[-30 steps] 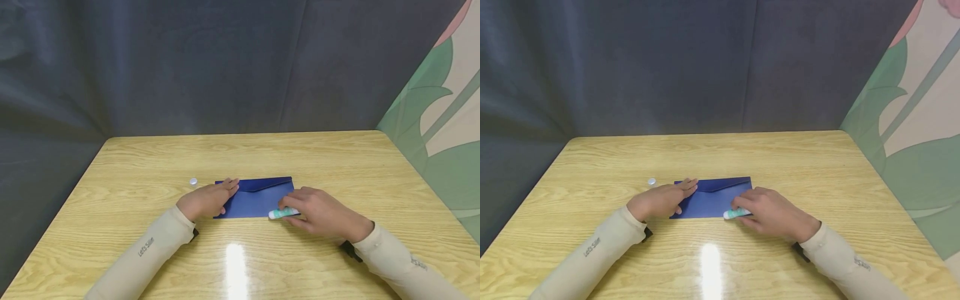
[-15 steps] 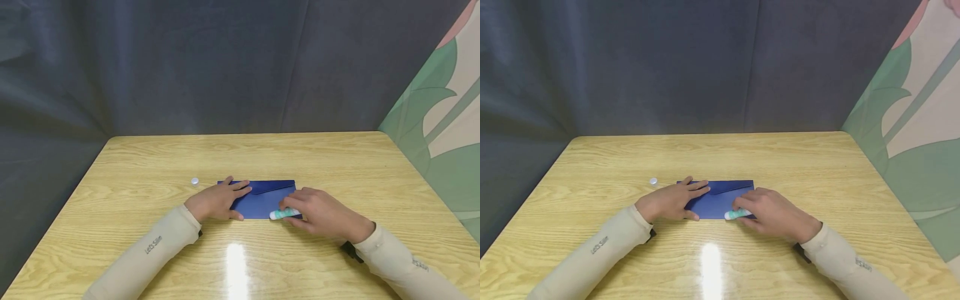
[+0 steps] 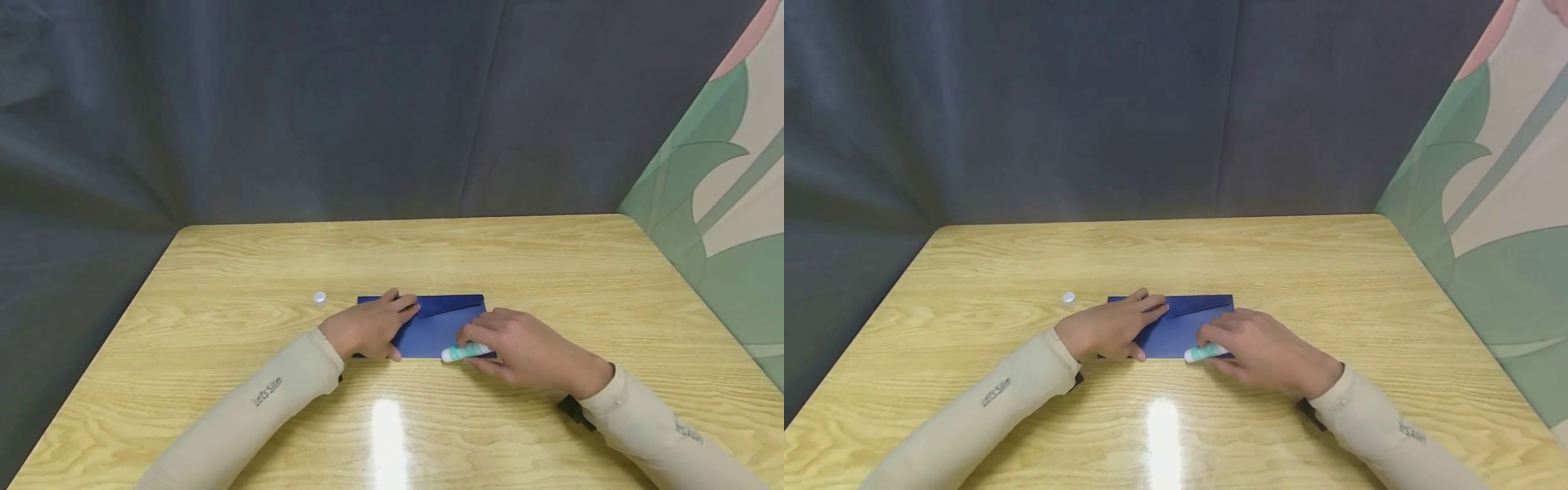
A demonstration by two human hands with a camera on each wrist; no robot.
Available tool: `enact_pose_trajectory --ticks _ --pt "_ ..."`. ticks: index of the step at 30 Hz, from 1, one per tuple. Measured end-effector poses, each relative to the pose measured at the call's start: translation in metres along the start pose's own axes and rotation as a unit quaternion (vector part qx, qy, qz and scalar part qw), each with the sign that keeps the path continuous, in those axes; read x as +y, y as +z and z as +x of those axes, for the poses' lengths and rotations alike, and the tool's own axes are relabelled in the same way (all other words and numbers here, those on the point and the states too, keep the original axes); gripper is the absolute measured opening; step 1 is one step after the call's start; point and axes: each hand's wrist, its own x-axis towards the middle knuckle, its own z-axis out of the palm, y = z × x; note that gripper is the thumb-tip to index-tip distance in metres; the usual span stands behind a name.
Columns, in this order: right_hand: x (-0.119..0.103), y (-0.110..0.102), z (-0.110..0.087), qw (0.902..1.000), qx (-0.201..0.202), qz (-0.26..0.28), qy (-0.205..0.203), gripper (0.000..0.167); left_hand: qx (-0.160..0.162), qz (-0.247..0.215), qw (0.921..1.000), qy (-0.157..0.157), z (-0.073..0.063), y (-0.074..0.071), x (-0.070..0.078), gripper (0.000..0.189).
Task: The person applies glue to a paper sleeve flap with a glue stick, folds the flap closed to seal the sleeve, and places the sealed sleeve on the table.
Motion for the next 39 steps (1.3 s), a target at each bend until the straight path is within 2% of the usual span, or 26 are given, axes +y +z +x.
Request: enact_pose_trajectory --ticks 6,9,13,18,21,24,26,30,34,37,39 --pt "-0.001 -0.001 -0.001 0.9999 -0.012 0.0 0.007 0.025 -0.04 0.035 0.9986 -0.006 0.011 -0.013 0.012 0.093" --pt "-0.001 -0.001 -0.001 0.9999 -0.011 0.001 0.004 0.025 -0.046 0.049 0.9977 -0.008 0.013 -0.016 0.015 0.094" --pt "-0.001 -0.001 -0.002 0.9999 -0.01 0.002 0.004 0.026 -0.039 0.055 0.9977 0.004 0.018 -0.017 0.015 0.089" --pt "-0.001 -0.001 -0.003 0.9999 -0.011 0.004 0.008 0.025 0.01 0.05 0.9985 0.019 0.032 -0.018 0.015 0.066" --pt "-0.001 -0.002 -0.005 0.9999 -0.008 0.004 0.009 0.025 0.031 0.099 0.9943 0.027 0.042 -0.02 0.021 0.066" --pt "-0.001 -0.002 -0.006 1.0 -0.002 0.006 0.007 0.025 0.017 0.132 0.9909 0.017 0.046 -0.025 0.029 0.07" --pt "-0.001 -0.001 -0.005 1.0 0.0 0.008 0.005 0.026 0.004 0.133 0.991 0.008 0.048 -0.029 0.034 0.072" --pt "-0.003 0.001 -0.004 1.0 -0.001 0.006 -0.001 0.025 -0.022 0.107 0.994 -0.008 0.047 -0.038 0.04 0.082" --pt "-0.004 0.001 -0.003 1.0 -0.001 -0.003 -0.005 0.026 -0.041 0.094 0.9944 -0.023 0.048 -0.041 0.042 0.087" --pt "-0.003 -0.001 -0.004 0.9999 0.002 -0.006 -0.012 0.026 -0.031 0.094 0.995 -0.011 0.053 -0.037 0.042 0.083" --pt "-0.002 -0.002 -0.005 0.9998 0.007 -0.007 -0.017 0.027 -0.004 0.097 0.9953 0.006 0.055 -0.031 0.041 0.079"
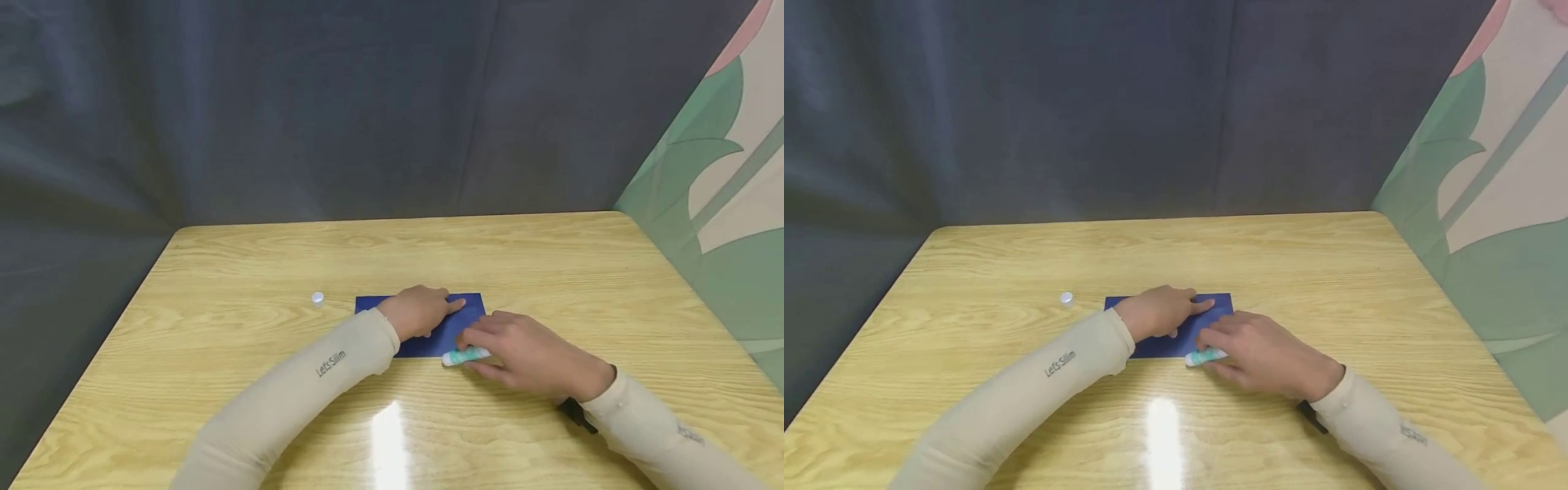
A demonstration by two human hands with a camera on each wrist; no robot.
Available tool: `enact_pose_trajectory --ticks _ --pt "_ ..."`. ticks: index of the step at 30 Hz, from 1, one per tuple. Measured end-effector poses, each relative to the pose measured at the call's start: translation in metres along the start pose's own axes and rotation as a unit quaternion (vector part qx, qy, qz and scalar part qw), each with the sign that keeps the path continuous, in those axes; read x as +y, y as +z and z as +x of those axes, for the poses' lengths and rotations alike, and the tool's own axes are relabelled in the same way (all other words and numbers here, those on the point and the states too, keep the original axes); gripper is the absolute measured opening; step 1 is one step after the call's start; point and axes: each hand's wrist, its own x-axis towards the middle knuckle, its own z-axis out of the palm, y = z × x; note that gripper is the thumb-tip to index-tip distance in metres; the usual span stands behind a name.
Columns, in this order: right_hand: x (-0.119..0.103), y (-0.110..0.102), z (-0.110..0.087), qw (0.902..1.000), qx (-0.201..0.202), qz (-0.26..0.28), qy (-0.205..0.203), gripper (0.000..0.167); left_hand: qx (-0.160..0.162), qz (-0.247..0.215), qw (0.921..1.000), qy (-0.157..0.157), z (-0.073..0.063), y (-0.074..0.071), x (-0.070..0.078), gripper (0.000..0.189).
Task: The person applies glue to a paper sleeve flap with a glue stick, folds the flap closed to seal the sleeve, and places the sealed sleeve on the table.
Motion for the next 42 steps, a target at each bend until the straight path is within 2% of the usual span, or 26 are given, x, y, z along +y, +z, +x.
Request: enact_pose_trajectory --ticks 2,6,8,10,13,16,20,24,27,29,31,33,38,42 --pt "0.001 0.0 0.0 1.0 0.005 0.0 -0.007 0.028 0.035 -0.009 0.9993 0.007 -0.001 0.006 -0.002 0.072" --pt "0.002 0.001 0.002 0.9999 0.009 0.001 -0.014 0.029 0.115 -0.052 0.9919 0.009 -0.005 0.016 -0.006 0.033" --pt "0.002 0.002 0.003 0.9998 0.011 0.002 -0.013 0.029 0.145 -0.052 0.988 0.013 -0.008 0.018 -0.006 0.02" --pt "0.002 0.003 0.002 0.9999 0.013 0.001 -0.011 0.03 0.16 -0.037 0.9863 0.014 -0.01 0.02 -0.006 0.015" --pt "0.001 0.003 0.001 0.9999 0.013 -0.001 -0.008 0.03 0.16 -0.029 0.9865 0.021 -0.017 0.022 -0.008 0.016" --pt "-0.001 0.003 0.001 0.9999 0.012 0.001 -0.006 0.029 0.145 -0.068 0.9865 0.031 -0.029 0.023 -0.015 0.022" --pt "-0.002 0.002 0.002 0.9999 0.016 0.001 -0.002 0.028 0.158 -0.116 0.9801 0.032 -0.05 0.027 -0.031 0.029" --pt "-0.002 0.002 0.001 0.9996 0.027 -0.002 -0.004 0.029 0.19 -0.153 0.9697 -0.01 -0.072 0.037 -0.049 0.037" --pt "-0.002 0.003 0.001 0.9996 0.027 -0.001 -0.012 0.027 0.186 -0.187 0.9633 -0.049 -0.088 0.046 -0.059 0.043" --pt "-0.002 0.004 0.001 0.9996 0.026 -0.001 -0.013 0.026 0.178 -0.199 0.9617 -0.062 -0.095 0.052 -0.063 0.046" --pt "-0.003 0.004 0.001 0.9996 0.027 -0.003 -0.012 0.026 0.172 -0.206 0.9611 -0.065 -0.099 0.055 -0.066 0.048" --pt "-0.003 0.004 0.0 0.9995 0.029 -0.007 -0.01 0.026 0.171 -0.204 0.9625 -0.055 -0.101 0.058 -0.066 0.048" --pt "-0.003 0.005 -0.001 0.9992 0.035 -0.01 -0.016 0.026 0.147 -0.188 0.9707 -0.029 -0.1 0.063 -0.065 0.052" --pt "-0.004 0.004 0.001 0.9991 0.036 -0.007 -0.021 0.027 0.144 -0.172 0.974 -0.033 -0.099 0.067 -0.064 0.051"
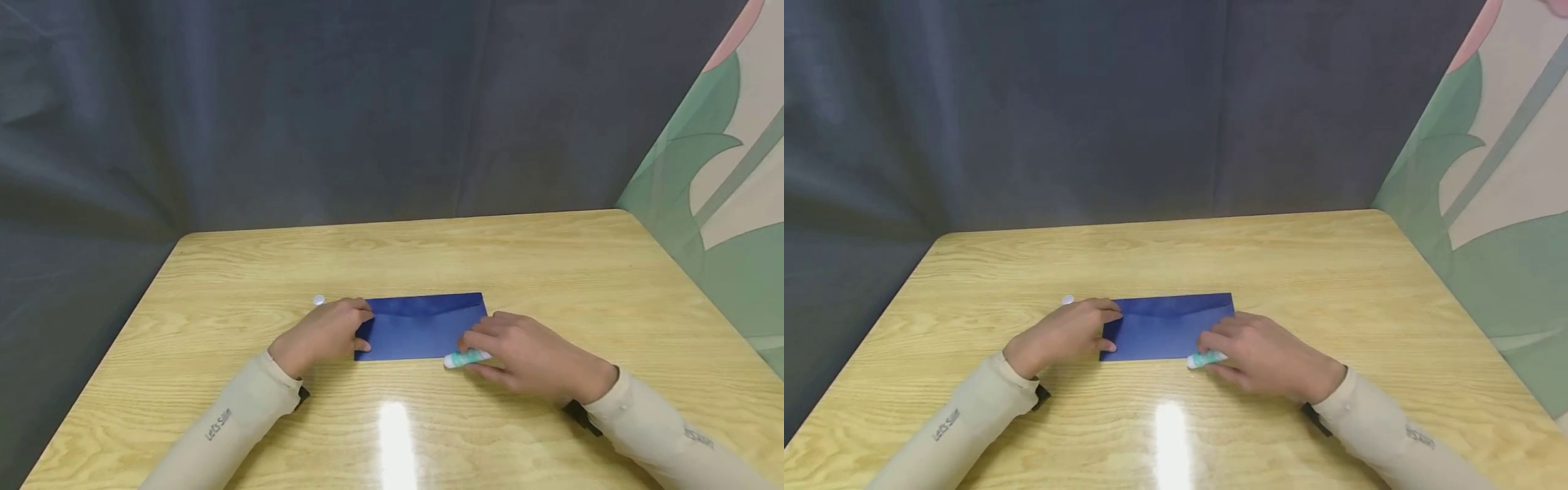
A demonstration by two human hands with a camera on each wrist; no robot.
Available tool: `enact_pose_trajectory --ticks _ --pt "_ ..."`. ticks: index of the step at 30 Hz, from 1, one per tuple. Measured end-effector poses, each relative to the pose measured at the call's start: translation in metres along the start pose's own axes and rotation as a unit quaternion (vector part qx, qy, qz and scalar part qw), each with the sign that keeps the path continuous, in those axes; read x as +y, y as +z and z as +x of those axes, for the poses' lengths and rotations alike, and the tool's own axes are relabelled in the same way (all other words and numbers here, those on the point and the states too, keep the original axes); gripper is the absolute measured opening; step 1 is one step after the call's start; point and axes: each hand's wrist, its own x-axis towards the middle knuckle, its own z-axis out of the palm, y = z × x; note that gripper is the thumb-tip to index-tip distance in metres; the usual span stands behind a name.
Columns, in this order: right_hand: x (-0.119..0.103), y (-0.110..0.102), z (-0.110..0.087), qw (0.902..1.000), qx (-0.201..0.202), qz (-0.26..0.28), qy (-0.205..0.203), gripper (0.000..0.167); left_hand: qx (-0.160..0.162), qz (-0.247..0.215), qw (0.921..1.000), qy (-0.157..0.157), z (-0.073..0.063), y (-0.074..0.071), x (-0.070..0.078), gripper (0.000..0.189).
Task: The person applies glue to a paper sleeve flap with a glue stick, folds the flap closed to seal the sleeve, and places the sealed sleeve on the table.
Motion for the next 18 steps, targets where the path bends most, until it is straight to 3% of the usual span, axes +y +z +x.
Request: enact_pose_trajectory --ticks 11,18 --pt "-0.0029 0.0019 -0.0018 0.9999 -0.012 0.01 0.005 0.029 0.01 0.002 0.9999 0.004 -0.0005 0.0058 0.0031 0.044" --pt "0.002 0.0004 -0.0007 1.0 -0.003 0.002 -0.004 0.03 0.017 -0.011 0.9998 -0.003 0.004 0.0033 0.0015 0.052"
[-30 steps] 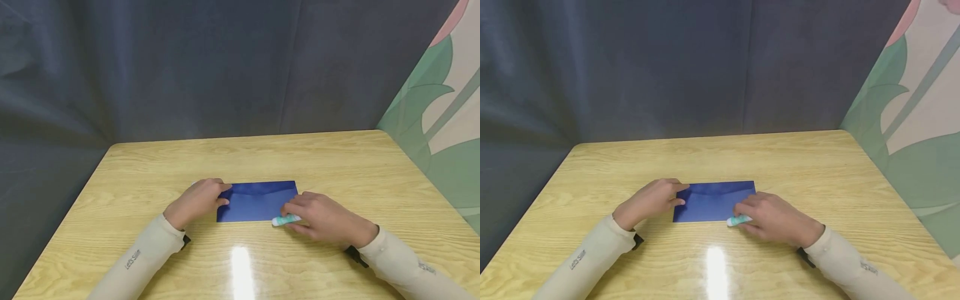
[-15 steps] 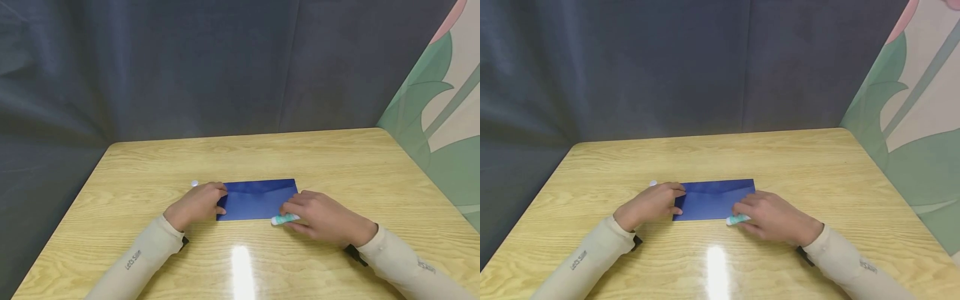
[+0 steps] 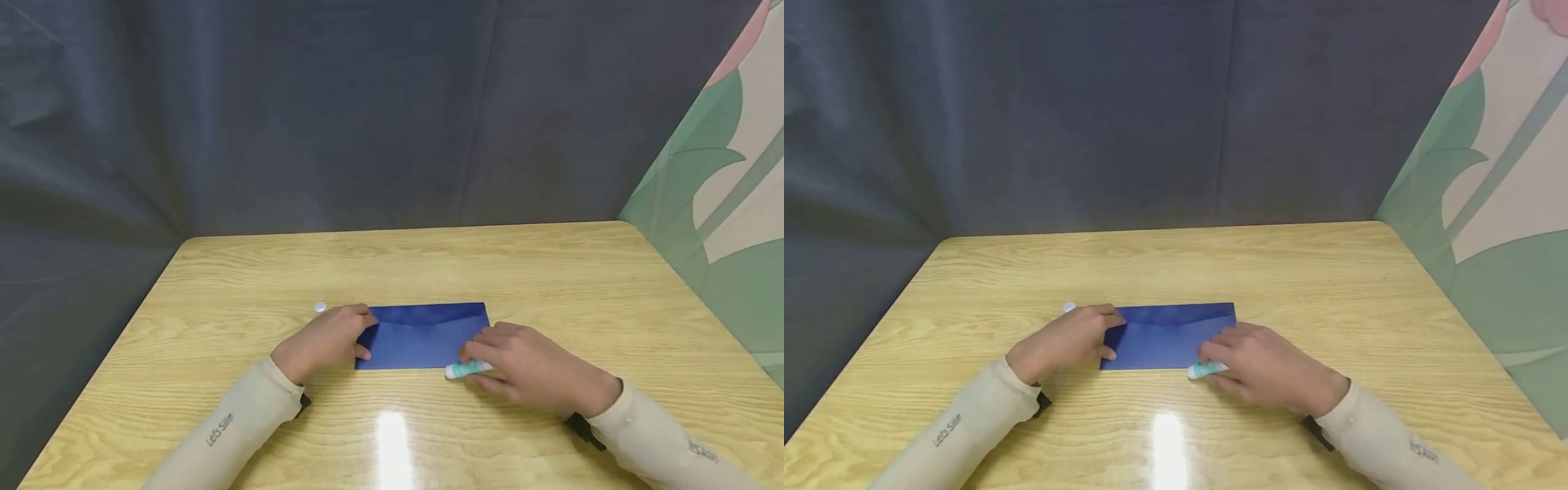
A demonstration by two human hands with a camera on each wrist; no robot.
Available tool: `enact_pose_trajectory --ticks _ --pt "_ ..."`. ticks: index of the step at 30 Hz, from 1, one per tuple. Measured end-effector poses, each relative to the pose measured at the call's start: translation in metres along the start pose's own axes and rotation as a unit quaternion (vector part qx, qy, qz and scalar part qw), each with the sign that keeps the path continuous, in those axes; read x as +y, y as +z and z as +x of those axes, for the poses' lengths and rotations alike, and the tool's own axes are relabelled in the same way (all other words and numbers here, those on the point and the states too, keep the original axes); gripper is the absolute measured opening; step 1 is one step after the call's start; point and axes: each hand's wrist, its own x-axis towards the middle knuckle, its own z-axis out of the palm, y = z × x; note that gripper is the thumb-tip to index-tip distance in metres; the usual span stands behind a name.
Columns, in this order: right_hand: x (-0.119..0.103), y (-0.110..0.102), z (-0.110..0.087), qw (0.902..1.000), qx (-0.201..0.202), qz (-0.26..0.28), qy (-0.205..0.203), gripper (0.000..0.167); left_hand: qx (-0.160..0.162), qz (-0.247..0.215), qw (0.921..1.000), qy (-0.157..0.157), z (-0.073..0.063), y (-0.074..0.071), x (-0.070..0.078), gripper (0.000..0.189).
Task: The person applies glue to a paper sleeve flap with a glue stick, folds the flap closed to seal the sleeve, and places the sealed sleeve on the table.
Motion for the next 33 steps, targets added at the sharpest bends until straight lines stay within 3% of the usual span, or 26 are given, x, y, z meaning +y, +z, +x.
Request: enact_pose_trajectory --ticks 9,19,26,33 --pt "-0.004 0.002 0.0 1.0 0.001 0.001 -0.004 0.027 0.019 0.008 0.9989 0.042 -0.001 0.006 -0.009 0.056" --pt "-0.002 0.0 0.0 1.0 0.005 -0.005 -0.005 0.03 -0.022 0.04 0.9985 0.029 -0.001 0.003 -0.005 0.057" --pt "-0.002 0.001 0.0 1.0 -0.001 -0.006 -0.002 0.027 -0.017 0.095 0.9941 0.049 -0.001 0.004 -0.001 0.043" --pt "-0.004 0.0 0.0 1.0 -0.003 -0.003 0.0 0.025 0.0 0.134 0.9895 0.055 0.0 0.006 0.002 0.042"
